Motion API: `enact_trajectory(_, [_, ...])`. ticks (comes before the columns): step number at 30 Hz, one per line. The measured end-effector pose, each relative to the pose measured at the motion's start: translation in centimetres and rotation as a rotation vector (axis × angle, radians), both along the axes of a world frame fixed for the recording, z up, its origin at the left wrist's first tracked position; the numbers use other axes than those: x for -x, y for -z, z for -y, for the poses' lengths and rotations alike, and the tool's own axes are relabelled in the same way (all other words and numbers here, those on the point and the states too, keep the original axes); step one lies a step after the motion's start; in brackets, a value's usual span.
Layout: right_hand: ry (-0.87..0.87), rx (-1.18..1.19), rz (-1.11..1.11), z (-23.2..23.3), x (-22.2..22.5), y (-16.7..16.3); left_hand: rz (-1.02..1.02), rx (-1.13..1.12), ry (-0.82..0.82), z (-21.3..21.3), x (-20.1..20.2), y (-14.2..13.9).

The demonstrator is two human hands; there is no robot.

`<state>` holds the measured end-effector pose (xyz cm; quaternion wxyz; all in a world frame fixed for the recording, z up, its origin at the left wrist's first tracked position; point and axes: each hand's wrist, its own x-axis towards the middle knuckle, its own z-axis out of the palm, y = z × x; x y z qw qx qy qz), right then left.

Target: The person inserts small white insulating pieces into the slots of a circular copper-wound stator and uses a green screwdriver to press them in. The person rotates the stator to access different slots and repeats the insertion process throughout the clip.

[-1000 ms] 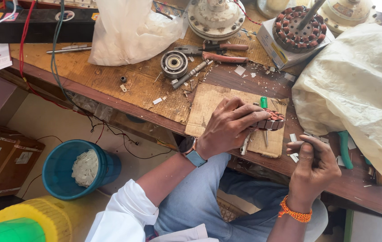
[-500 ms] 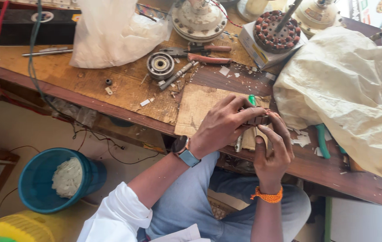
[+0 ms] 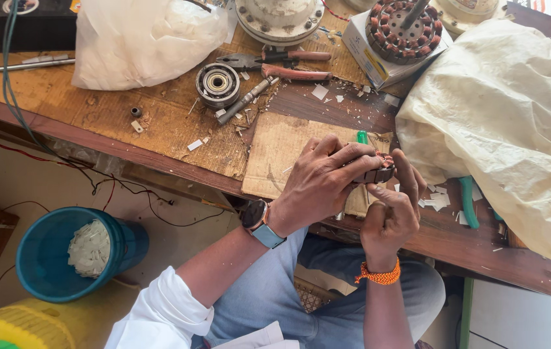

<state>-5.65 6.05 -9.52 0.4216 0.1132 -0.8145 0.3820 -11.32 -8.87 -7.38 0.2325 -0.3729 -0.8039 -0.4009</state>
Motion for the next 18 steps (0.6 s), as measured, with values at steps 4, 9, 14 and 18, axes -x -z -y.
enact_trajectory(4, [0.052,-0.266,0.026,0.6,1.0,0.1,0.010,0.027,0.006,-0.6,1.5,-0.1])
enact_trajectory(9, [-0.096,0.145,0.121,-0.9,-0.3,-1.0,0.026,-0.011,0.039,0.8,0.8,-1.2])
enact_trajectory(14, [-0.039,0.038,0.438,-5.3,0.7,-2.1,0.121,-0.001,0.033,1.8,-0.7,-1.8])
enact_trajectory(18, [-0.159,-0.347,0.500,-6.1,1.9,-3.2,0.126,-0.042,0.051,2.6,-1.6,-2.1])
